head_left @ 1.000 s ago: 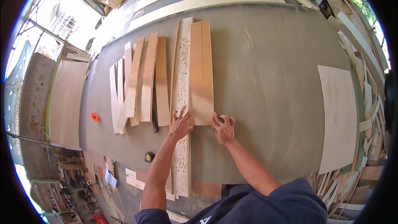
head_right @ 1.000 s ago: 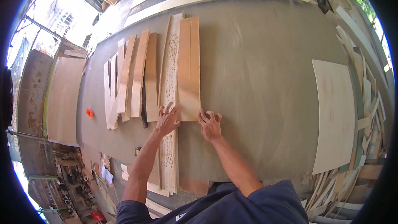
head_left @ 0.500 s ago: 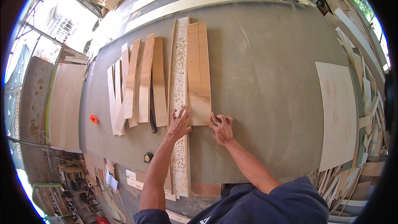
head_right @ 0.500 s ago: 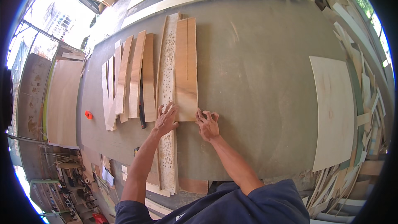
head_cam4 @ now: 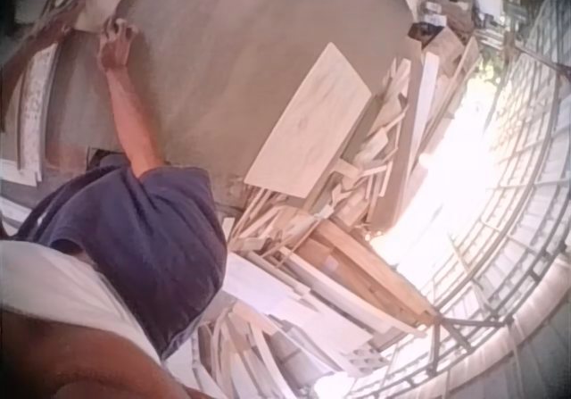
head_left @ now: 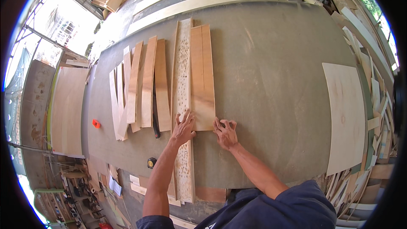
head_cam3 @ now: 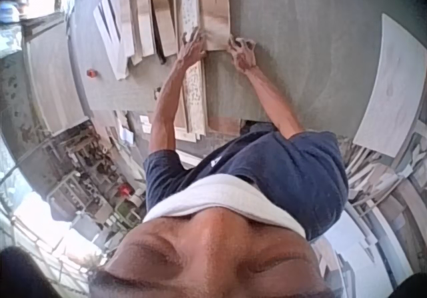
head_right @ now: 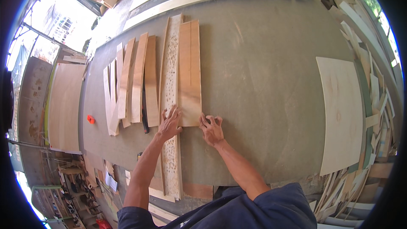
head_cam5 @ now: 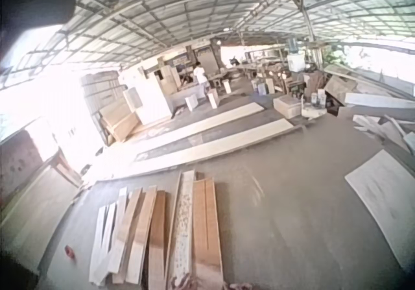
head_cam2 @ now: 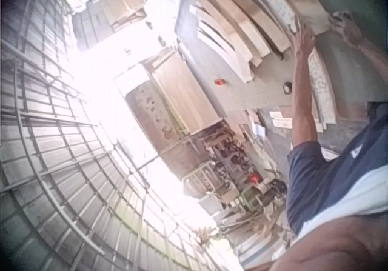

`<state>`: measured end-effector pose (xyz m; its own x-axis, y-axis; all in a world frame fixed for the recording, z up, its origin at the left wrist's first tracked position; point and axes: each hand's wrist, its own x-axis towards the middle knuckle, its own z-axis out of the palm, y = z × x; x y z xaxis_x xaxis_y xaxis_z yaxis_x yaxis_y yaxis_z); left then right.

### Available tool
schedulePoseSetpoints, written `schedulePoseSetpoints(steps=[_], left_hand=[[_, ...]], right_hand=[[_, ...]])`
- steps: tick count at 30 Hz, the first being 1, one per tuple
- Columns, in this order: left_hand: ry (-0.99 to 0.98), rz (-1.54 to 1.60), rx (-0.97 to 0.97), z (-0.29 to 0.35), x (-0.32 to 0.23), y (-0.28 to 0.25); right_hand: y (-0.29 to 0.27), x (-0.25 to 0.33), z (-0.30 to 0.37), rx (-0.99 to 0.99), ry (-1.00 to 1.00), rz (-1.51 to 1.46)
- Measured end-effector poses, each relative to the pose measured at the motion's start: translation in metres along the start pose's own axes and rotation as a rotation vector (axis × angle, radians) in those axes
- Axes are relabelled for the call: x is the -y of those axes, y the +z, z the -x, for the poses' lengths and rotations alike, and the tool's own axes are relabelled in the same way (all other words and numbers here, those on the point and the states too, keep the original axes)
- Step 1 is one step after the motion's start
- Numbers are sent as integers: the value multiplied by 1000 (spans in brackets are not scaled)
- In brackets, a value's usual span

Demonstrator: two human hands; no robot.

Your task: The person positions a rectangular piece of plywood on a table saw and cuts it into two smaller pieces. They then pick up a larger sheet of plywood, place it on the saw, and cut it as well. The person uses a hammer to tap a wooden guide rail into place and uses a tape measure to measure the rail.

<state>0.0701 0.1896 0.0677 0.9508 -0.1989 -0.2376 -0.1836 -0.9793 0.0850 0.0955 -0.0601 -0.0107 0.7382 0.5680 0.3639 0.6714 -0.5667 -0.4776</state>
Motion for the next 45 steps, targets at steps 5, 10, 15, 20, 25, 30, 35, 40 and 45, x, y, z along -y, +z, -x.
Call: schedulePoseSetpoints(steps=[5,10,15,20,25,30,35,40,45], left_hand=[[-3,-9,32,-4,2,-4],[7,6,1,-1,7,0],[10,2,7,-3,8,0],[35,-9,-33,-5,13,2],[37,-48,-36,-9,15,1],[34,-38,1,-14,14,-7],[39,-47,-22,-14,15,-3],[50,-52,-26,-17,12,-9],[42,-51,-16,-17,12,-11]], right_hand=[[-2,-1,-1,5,6,-4],[2,-1,-1,30,23,-22],[-3,-1,-3,45,44,-27],[-6,0,-6,34,48,-42],[-4,-3,-9,18,45,-45],[-4,-3,-11,30,58,-40],[-3,-4,-12,23,51,-49],[-1,-8,-12,31,62,-49],[-3,-7,-15,34,53,-53]])
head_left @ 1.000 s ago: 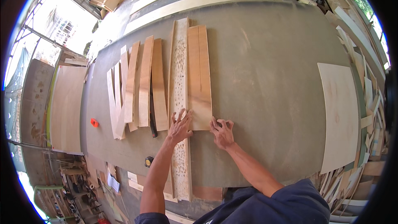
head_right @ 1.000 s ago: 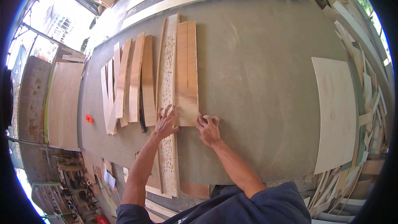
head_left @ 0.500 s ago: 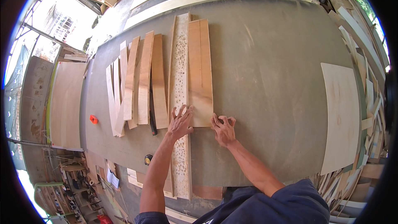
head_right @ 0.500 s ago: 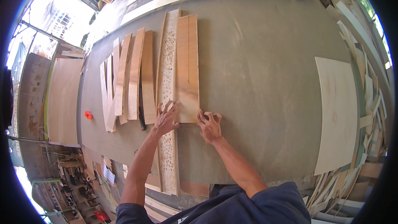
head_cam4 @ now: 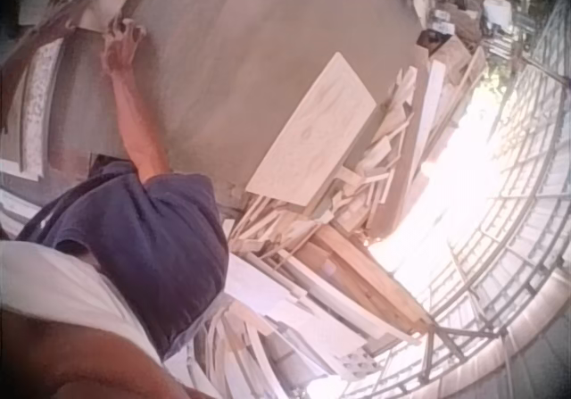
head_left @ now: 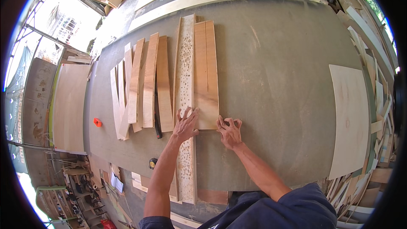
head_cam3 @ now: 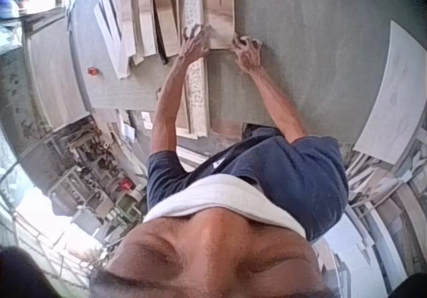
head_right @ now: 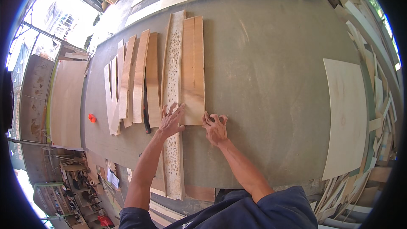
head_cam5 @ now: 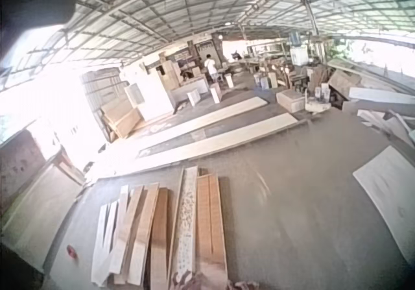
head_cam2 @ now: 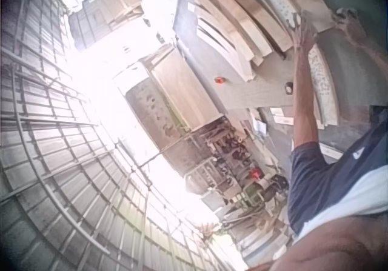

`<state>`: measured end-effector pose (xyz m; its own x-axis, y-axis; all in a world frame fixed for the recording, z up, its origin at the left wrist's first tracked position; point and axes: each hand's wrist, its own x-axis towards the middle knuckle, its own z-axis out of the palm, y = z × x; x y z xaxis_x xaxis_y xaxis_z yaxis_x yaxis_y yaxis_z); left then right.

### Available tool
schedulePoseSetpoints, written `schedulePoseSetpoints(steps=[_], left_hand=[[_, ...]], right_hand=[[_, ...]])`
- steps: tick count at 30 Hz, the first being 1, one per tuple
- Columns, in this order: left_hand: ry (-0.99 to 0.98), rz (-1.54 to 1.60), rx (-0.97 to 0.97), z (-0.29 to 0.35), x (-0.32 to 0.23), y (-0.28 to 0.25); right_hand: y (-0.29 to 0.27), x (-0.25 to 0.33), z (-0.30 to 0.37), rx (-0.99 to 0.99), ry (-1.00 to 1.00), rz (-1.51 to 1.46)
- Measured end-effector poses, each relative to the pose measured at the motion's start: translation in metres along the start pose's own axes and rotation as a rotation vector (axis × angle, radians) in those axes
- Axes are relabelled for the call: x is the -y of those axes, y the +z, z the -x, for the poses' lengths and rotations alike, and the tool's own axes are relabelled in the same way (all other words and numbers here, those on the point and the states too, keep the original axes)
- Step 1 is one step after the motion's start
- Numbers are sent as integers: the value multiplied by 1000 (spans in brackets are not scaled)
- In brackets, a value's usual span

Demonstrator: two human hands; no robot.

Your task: The person positions a rectangular piece of plywood on a table saw and cuts it into two smaller pieces. They then pick up a larger sheet of plywood, place it on the saw, and cut it as well. The person uses a hammer to tap a wooden guide rail into place and uses a tape measure to measure the rail.

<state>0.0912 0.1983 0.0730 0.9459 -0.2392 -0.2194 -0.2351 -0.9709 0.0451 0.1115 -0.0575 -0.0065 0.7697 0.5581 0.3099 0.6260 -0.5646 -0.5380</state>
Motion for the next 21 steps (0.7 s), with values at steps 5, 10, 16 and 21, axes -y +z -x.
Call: schedulePoseSetpoints(steps=[5,10,16,21], left_hand=[[-7,0,14,-3,-1,-4],[-6,-5,13,-6,1,-4],[-23,-26,26,-13,8,-1],[-33,7,0,-30,21,-2]], right_hand=[[-3,-1,-4,-22,-11,36],[-4,-3,-7,-35,-10,14],[-4,-7,-16,-1,7,3],[0,-22,-30,3,-15,-6]])
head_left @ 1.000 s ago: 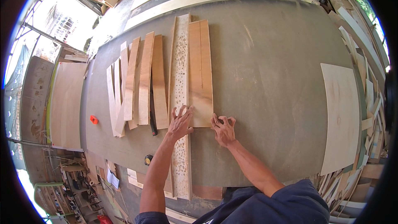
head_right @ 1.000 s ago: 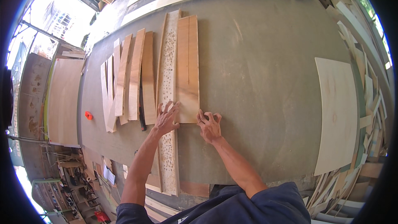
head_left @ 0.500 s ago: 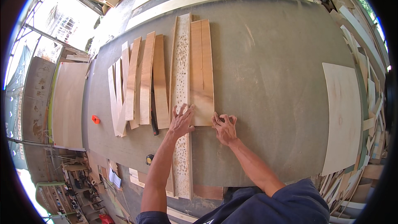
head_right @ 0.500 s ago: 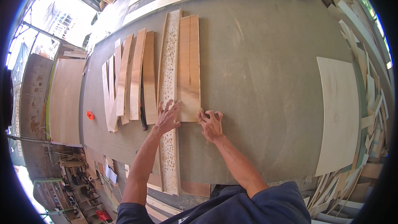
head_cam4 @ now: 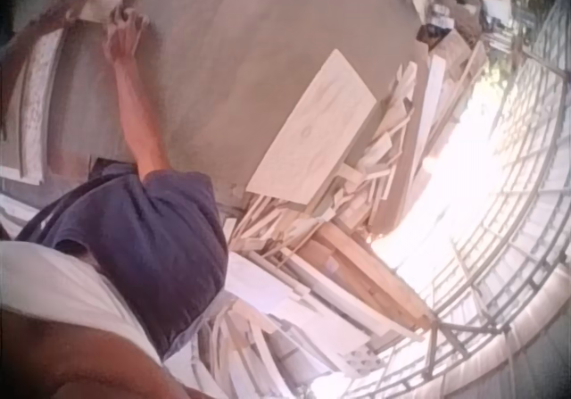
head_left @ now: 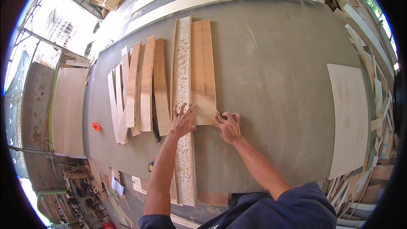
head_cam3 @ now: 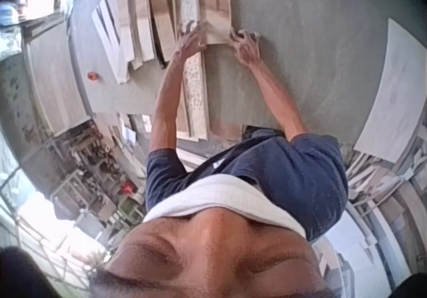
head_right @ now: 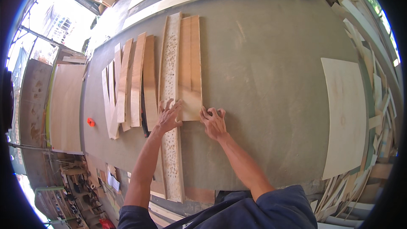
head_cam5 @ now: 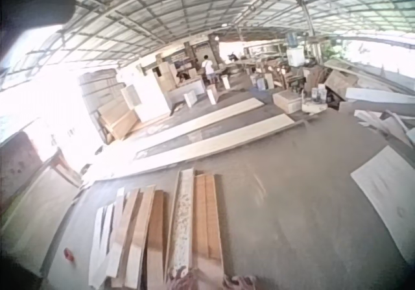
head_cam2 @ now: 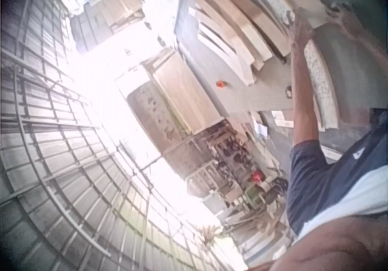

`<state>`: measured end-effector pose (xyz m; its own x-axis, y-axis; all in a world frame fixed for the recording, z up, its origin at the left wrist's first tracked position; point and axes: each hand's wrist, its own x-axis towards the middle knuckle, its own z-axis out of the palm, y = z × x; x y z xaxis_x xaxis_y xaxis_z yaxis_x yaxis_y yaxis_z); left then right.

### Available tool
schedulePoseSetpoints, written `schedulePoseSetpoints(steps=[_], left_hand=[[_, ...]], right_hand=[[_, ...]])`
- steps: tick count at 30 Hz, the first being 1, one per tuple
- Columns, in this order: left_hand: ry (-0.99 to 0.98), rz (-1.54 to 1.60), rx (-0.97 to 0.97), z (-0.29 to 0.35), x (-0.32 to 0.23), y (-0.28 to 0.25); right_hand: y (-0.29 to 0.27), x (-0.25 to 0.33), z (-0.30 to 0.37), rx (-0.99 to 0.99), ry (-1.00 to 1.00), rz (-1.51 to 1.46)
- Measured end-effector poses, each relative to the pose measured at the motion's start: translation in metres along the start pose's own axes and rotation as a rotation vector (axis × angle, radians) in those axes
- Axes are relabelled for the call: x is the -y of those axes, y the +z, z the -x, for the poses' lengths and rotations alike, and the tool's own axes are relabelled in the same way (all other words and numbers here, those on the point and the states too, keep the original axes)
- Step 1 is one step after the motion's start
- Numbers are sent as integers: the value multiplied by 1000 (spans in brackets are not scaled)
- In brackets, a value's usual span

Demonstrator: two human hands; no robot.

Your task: The person positions a rectangular piece of plywood on a table saw and cuts it into two smaller pieces. They then pick up a larger sheet of plywood, place it on the saw, and cut it as well. The person uses a hammer to tap a wooden guide rail into place and uses a tape measure to measure the rail.

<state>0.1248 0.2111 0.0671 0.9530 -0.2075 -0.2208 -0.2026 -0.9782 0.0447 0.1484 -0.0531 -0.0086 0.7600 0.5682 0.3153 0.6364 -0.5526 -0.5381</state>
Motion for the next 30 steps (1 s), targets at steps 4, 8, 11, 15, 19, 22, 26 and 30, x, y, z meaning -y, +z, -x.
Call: schedulePoseSetpoints(steps=[4,8,11,15,19,22,26,30], left_hand=[[-10,-27,39,-13,3,-7],[-25,-53,64,-29,11,-8],[-50,-46,70,-40,17,-9],[-40,-67,48,-55,24,-12],[-50,-52,13,-76,33,-19],[-49,-43,15,-95,38,-23],[-42,-21,-6,-118,52,-23],[-94,-41,5,-146,69,-27]], right_hand=[[-2,-9,-12,6,-5,12],[-4,-15,-28,1,-12,39],[-4,-22,-41,-4,-21,49],[-2,-31,-58,-30,-24,83],[2,-43,-77,-11,2,51],[8,-55,-90,-45,-11,53],[-4,-64,-115,45,31,74],[-10,-83,-135,9,63,78]])
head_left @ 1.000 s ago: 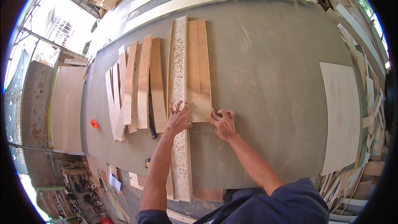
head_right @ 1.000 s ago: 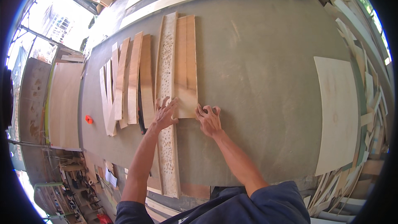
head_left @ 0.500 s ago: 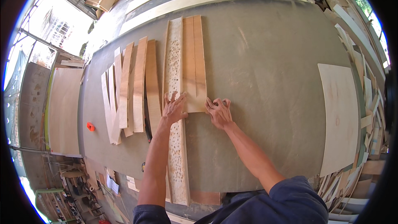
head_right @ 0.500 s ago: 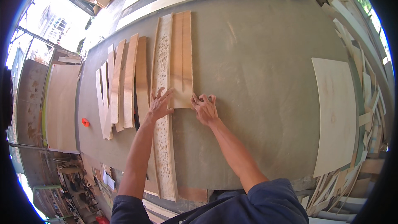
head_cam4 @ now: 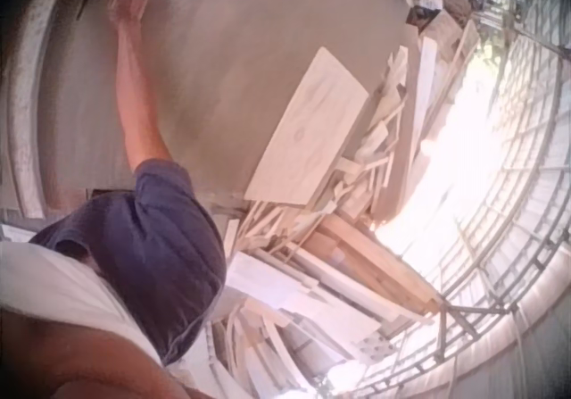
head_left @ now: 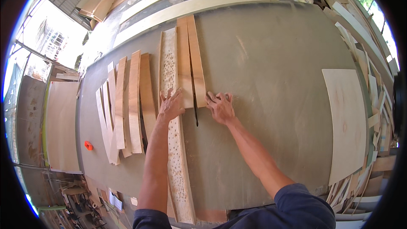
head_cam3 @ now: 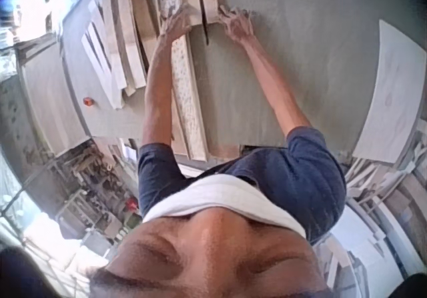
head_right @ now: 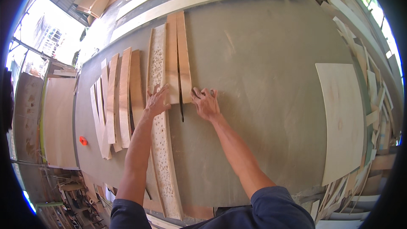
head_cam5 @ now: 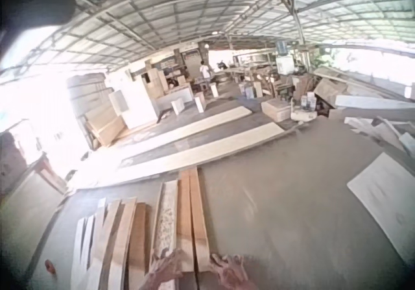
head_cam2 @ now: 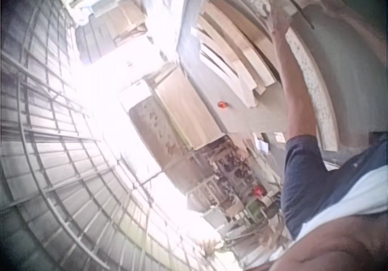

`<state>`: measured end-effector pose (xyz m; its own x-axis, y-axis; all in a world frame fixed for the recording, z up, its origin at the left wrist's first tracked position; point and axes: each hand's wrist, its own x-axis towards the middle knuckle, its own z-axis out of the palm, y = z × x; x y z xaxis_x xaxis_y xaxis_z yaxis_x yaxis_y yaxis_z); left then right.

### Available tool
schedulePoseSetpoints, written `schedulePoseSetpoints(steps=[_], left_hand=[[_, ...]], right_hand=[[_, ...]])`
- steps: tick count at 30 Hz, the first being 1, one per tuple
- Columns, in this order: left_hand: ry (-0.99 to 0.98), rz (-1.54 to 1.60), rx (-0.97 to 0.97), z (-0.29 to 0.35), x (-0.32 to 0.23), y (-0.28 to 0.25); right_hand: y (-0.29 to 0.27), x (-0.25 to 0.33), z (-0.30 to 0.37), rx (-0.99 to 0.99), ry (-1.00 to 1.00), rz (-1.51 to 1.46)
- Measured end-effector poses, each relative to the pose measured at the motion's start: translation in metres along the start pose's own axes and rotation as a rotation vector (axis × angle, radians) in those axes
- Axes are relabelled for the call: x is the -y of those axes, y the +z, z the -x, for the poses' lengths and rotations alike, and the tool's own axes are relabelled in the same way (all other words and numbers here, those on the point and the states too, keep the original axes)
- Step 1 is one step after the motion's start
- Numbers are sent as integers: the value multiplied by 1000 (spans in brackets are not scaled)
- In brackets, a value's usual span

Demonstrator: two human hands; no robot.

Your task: The person positions a rectangular piece of plywood on a table saw and cuts it into two smaller pieces. They then pick up a larger sheet of plywood, place it on the saw, and cut it as well. The person uses a hammer to tap a wooden guide rail into place and uses a tape measure to measure the rail.

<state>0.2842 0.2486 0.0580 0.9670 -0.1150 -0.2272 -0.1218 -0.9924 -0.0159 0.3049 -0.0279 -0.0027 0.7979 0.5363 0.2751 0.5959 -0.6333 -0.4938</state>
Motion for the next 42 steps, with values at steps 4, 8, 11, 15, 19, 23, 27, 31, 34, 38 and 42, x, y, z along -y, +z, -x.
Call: schedulePoseSetpoints(steps=[4,8,11,15,19,23,27,31,34,38,42], left_hand=[[20,17,18,-42,6,-17],[5,33,-3,-77,30,-18],[-35,41,13,-105,37,-24],[-242,80,69,-153,16,-48],[-353,-92,-7,-178,-18,-48],[-377,106,46,-196,1,-44],[-621,404,-31,-192,-5,-65],[-653,436,-427,-141,44,-59],[-637,480,-517,-67,79,-59],[-623,536,-600,60,109,-72],[-674,148,-721,213,133,-80]], right_hand=[[8,-45,-29,-227,150,105],[-10,-43,-54,-202,215,125],[-11,-38,-63,-140,236,152],[8,-55,-67,-211,253,163],[9,-60,-66,-245,273,147],[8,-54,-64,-243,301,103],[10,-60,-66,-277,334,121],[12,-61,-67,-266,335,146],[7,-54,-67,-275,319,155],[8,-68,-66,-258,345,139],[8,-61,-67,-274,347,-20]])
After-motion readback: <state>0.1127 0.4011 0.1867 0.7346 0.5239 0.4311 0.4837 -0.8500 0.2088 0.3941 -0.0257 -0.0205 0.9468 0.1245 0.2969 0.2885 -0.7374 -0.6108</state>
